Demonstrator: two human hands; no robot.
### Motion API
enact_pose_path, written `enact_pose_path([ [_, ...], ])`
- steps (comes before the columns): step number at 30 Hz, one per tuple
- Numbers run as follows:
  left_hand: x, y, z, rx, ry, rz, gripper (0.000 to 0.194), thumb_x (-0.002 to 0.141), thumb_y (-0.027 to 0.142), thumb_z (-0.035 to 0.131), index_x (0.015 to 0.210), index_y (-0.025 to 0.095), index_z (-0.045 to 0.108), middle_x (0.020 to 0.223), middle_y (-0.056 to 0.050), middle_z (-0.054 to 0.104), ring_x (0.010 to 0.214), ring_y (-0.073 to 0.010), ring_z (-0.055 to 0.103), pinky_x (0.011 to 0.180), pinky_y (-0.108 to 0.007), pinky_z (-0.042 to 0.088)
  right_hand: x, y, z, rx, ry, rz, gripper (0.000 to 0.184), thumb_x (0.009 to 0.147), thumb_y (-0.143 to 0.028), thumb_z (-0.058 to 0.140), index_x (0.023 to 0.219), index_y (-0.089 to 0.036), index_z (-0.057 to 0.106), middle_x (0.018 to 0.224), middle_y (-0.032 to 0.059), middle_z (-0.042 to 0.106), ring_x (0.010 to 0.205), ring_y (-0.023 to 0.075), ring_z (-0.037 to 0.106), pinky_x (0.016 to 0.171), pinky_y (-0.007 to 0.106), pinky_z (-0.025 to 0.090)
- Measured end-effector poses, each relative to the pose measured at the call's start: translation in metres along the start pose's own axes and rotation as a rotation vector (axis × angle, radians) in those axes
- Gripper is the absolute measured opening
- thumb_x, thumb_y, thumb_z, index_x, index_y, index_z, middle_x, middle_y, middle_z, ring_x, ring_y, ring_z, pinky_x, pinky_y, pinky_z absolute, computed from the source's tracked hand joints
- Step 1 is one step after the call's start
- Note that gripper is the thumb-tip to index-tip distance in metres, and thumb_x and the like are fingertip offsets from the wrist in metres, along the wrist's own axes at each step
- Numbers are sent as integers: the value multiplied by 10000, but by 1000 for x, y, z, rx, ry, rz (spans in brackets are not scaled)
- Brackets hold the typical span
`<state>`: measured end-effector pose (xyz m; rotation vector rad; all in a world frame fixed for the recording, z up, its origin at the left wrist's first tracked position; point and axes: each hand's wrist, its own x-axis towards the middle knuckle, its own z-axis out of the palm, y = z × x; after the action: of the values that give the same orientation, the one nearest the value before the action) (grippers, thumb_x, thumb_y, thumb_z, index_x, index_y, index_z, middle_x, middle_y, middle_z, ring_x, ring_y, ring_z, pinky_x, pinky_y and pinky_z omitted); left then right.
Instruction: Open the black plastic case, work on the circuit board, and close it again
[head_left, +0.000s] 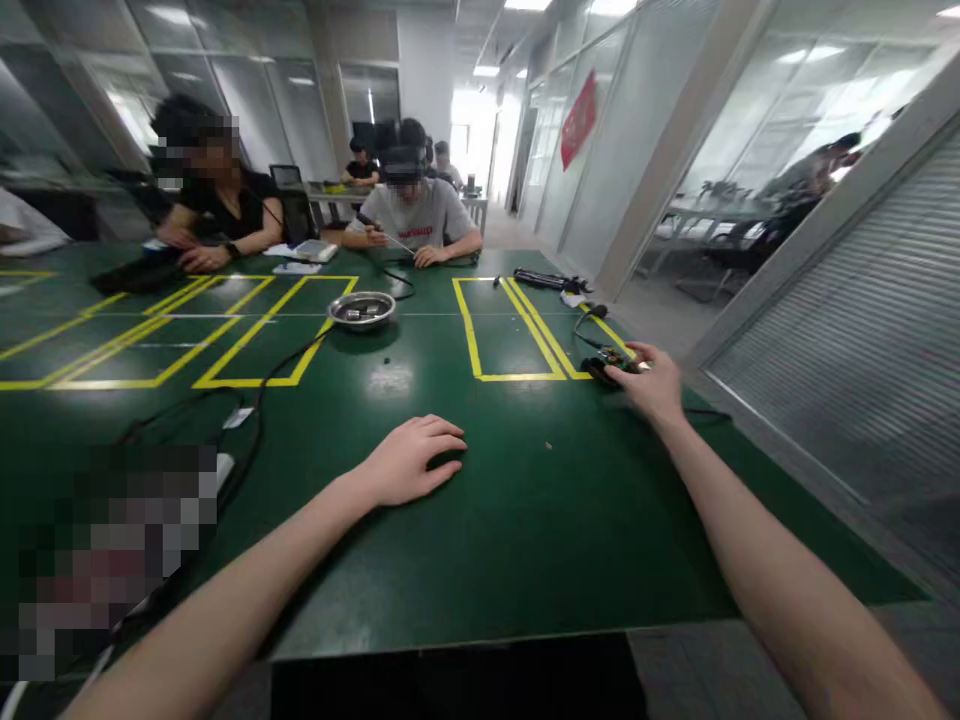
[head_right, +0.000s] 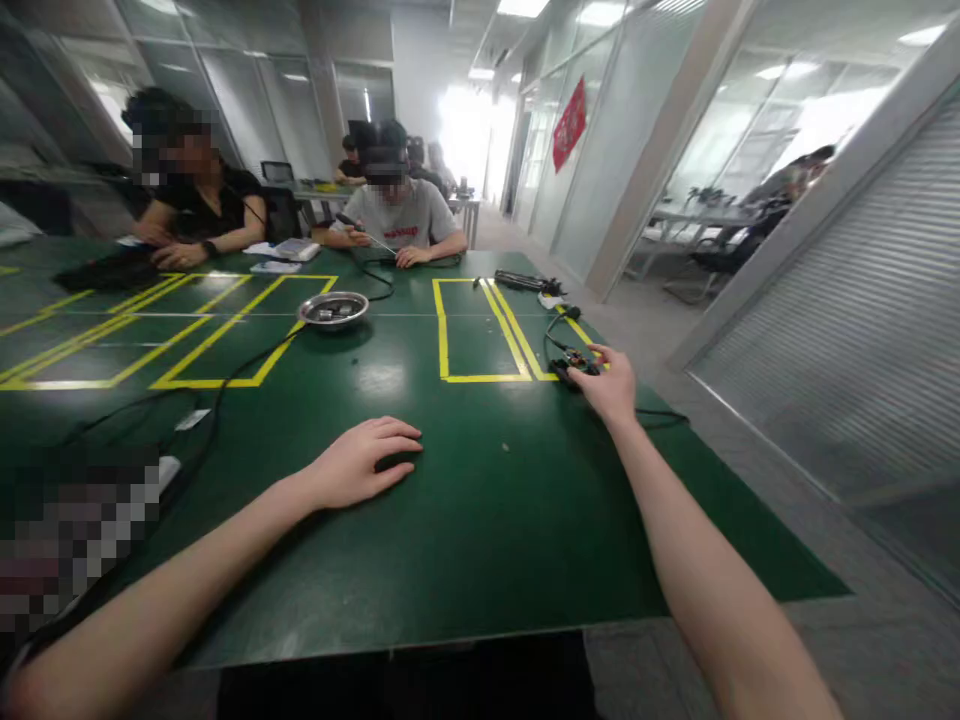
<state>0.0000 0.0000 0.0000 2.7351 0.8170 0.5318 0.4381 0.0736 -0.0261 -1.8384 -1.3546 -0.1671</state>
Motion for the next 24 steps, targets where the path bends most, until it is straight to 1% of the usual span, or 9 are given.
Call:
enact_pose_path([
  [4, -1, 1, 2, -4, 4, -1, 206, 992, 290, 620, 1151, 218, 730, 1281, -84, 723, 1210, -250, 657, 1067, -439, 518, -8, 3, 4, -155, -49, 77, 628, 751, -439, 673, 1297, -132, 712, 1114, 165, 715, 1010, 336, 655, 840, 410, 515],
  [7, -1, 1, 2, -1, 5, -7, 207, 994, 300, 617, 1149, 225, 732, 1286, -83, 721, 1208, -254, 658, 1055, -440, 522, -10, 2, 4, -207, -184, 129, 468, 806, -471, 667, 1148, -176, 790, 1122, 163, 751, 999, 345, 692, 799, 400, 535],
  [10, 0, 2, 3, -3, 10, -10, 206, 993, 301, 619, 1148, 225, 732, 1280, -79, 725, 1198, -254, 662, 1054, -435, 519, -11, -6, 3, -189, -260, 103, 442, 800, -476, 701, 1124, -192, 799, 1115, 151, 776, 1011, 353, 713, 783, 398, 554],
  [12, 0, 3, 4, -8, 15, -16, 221, 991, 304, 623, 1173, 227, 722, 1272, -76, 730, 1185, -252, 667, 1045, -426, 522, -16, -19, 3, -144, -315, 47, 436, 788, -457, 722, 1120, -184, 797, 1134, 149, 777, 1038, 357, 715, 801, 405, 567],
  [15, 1, 5, 5, -17, 42, -29, 295, 992, 300, 616, 1274, 233, 673, 1290, -80, 721, 1188, -252, 663, 1038, -421, 522, -38, -54, 3, 45, -467, -130, 383, 797, -402, 724, 1104, -182, 788, 1120, 133, 778, 1041, 327, 718, 839, 402, 579],
  [19, 2, 10, 1, -29, 169, 2, 459, 965, 405, 656, 1382, 223, 595, 1403, -126, 642, 1265, -283, 610, 1063, -442, 494, -94, -119, -3, 438, -803, -531, 337, 841, -303, 713, 1155, -188, 761, 1150, 110, 751, 1020, 259, 719, 871, 367, 582],
  [20, 2, 12, 0, -39, 187, 24, 484, 940, 459, 681, 1353, 216, 611, 1376, -133, 650, 1244, -290, 614, 1050, -438, 495, -109, -133, -6, 525, -889, -640, 337, 843, -268, 718, 1170, -194, 756, 1148, 100, 746, 1028, 244, 716, 914, 363, 572],
  [22, 1, 16, -1, -67, 167, 68, 431, 891, 549, 713, 1144, 201, 689, 1154, -114, 717, 1074, -269, 664, 948, -393, 517, -133, -156, -13, 645, -1022, -789, 328, 843, -227, 734, 1169, -196, 754, 1144, 92, 743, 1021, 224, 717, 920, 339, 569],
  [24, 0, 18, -2, -94, 107, 91, 424, 866, 615, 710, 929, 197, 684, 918, -69, 709, 871, -220, 668, 817, -337, 510, -147, -167, -17, 713, -1047, -847, 343, 848, -198, 733, 1192, -197, 744, 1141, 92, 743, 1021, 216, 721, 914, 321, 571],
])
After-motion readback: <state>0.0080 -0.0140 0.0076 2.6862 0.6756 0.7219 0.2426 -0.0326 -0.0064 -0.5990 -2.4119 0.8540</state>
